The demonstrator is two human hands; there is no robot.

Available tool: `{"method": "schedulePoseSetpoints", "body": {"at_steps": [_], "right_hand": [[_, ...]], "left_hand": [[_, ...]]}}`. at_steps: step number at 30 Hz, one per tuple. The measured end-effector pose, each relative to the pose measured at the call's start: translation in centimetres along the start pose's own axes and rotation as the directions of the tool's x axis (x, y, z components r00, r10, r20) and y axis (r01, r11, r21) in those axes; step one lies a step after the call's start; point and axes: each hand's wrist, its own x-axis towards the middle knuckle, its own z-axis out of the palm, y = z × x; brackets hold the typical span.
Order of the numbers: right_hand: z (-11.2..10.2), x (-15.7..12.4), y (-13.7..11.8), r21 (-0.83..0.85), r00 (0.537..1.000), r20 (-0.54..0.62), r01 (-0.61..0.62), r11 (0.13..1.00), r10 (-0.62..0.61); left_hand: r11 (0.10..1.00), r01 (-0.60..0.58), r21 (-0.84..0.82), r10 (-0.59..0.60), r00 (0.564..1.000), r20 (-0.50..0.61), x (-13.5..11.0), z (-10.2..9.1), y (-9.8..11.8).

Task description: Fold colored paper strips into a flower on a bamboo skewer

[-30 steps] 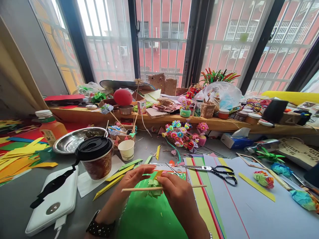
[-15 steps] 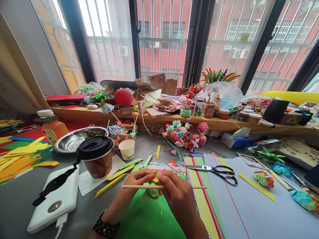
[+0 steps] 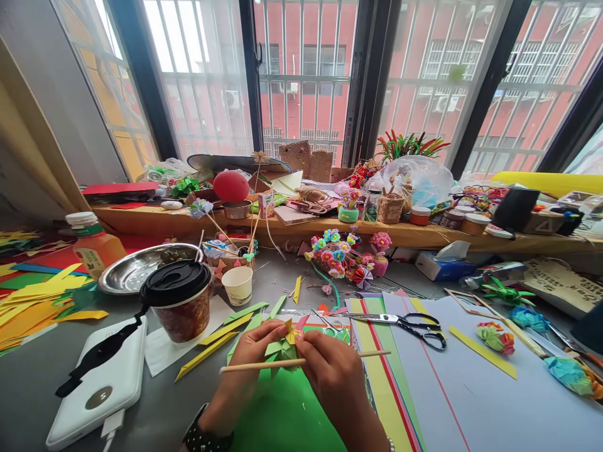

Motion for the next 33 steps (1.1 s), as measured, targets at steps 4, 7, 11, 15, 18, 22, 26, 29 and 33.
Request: {"method": "schedulePoseSetpoints", "body": {"at_steps": [4, 7, 11, 15, 18, 22, 26, 29, 33], "right_hand": [[-0.08, 0.07, -0.02, -0.019, 1.0, -0.002, 0.019, 1.0, -0.019], [-0.14, 0.13, -0.02, -0.032, 1.0, -0.001, 0.029, 0.999, -0.029], [-0.18, 0.25, -0.03, -0.031, 0.999, -0.004, 0.037, 0.999, -0.037], [-0.22, 0.24, 0.02, -0.028, 0.999, 0.012, 0.046, 0.999, -0.045], [-0.28, 0.12, 0.07, -0.024, 0.998, 0.04, 0.048, 0.999, -0.047], [-0.33, 0.09, 0.07, -0.026, 0.998, 0.054, 0.038, 0.999, -0.036], [-0.34, 0.32, 0.03, -0.021, 0.998, 0.056, 0.043, 0.999, -0.041], [-0.37, 0.48, 0.02, -0.021, 0.997, 0.06, 0.043, 0.999, -0.042], [-0.47, 0.55, -0.02, -0.004, 0.997, 0.063, 0.041, 0.999, -0.04]], "left_hand": [[0.999, 0.029, -0.027, -0.03, 0.999, -0.015, 0.0, 0.02, -0.15], [0.994, 0.073, -0.075, -0.075, 0.997, -0.02, -0.08, 0.07, -0.16], [0.977, 0.152, -0.148, -0.157, 0.987, -0.017, -0.23, 0.27, -0.03], [0.958, 0.208, -0.196, -0.219, 0.975, -0.032, -0.31, 0.47, 0.15], [0.949, 0.23, -0.214, -0.24, 0.971, -0.021, -0.34, 0.49, 0.23], [0.949, 0.229, -0.218, -0.235, 0.972, -0.005, -0.38, 0.41, 0.23], [0.948, 0.237, -0.213, -0.242, 0.97, 0.003, -0.44, 0.44, 0.31], [0.946, 0.238, -0.22, -0.247, 0.969, -0.011, -0.48, 0.49, 0.37], [0.944, 0.235, -0.232, -0.243, 0.97, -0.004, -0.4, 0.43, 0.23]]}}
